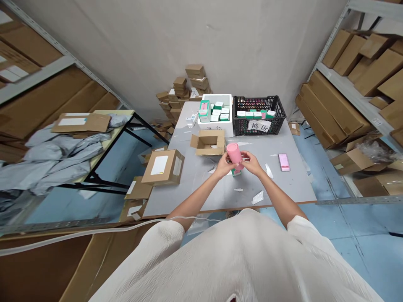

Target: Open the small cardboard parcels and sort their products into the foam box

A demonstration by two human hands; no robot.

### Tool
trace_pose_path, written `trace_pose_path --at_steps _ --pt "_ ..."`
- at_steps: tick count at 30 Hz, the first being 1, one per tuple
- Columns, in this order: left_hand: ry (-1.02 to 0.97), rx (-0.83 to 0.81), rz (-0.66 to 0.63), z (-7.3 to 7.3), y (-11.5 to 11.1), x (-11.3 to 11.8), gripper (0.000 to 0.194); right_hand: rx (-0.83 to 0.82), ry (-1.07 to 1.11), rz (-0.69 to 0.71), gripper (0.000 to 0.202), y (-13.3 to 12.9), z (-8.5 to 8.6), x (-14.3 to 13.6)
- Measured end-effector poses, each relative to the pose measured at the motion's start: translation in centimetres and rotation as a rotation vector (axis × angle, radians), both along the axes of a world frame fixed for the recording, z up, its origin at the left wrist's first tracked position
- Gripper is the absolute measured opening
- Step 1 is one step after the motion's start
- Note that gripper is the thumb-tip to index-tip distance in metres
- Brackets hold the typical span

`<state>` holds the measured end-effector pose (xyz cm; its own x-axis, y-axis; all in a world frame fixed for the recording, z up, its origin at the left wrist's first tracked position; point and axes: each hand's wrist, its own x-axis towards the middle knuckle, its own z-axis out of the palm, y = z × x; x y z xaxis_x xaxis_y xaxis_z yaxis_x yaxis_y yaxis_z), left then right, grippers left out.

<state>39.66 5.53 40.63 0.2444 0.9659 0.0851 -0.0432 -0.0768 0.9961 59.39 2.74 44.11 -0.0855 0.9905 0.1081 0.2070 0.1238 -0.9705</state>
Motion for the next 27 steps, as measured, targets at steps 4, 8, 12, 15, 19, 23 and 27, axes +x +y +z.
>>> trace_pose_path --at_steps 4,8,12,15,19,23,27 --pt "0.096 0.209 0.102 0.2 -0.6 0.0 0.08 0.047 -0.052 0.022 0.05 -0.1 0.7 -0.2" --pt "0.19 0.302 0.145 0.6 -0.7 -0.4 0.07 0.086 -0.056 0.043 0.056 -0.2 1.0 -0.8" --pt "0.209 0.29 0.141 0.3 -0.3 -0.5 0.074 0.132 -0.053 0.023 0.079 -0.4 1.5 -1.8" --pt "0.227 0.289 0.092 -0.1 -0.1 -0.4 0.077 0.177 -0.08 -0.019 0.09 -0.2 2.6 -2.3" --pt "0.24 0.299 0.045 -0.3 0.1 -0.6 0.077 0.207 -0.155 -0.03 0.089 0.2 4.0 -2.4" --pt "0.281 0.309 0.011 -0.8 0.5 -1.1 0.08 0.214 -0.197 -0.069 0.085 0.6 4.3 -2.3" --pt "0.42 0.298 0.002 -2.1 0.7 -2.2 0.09 0.214 -0.182 -0.139 0.078 0.9 4.4 -2.1"
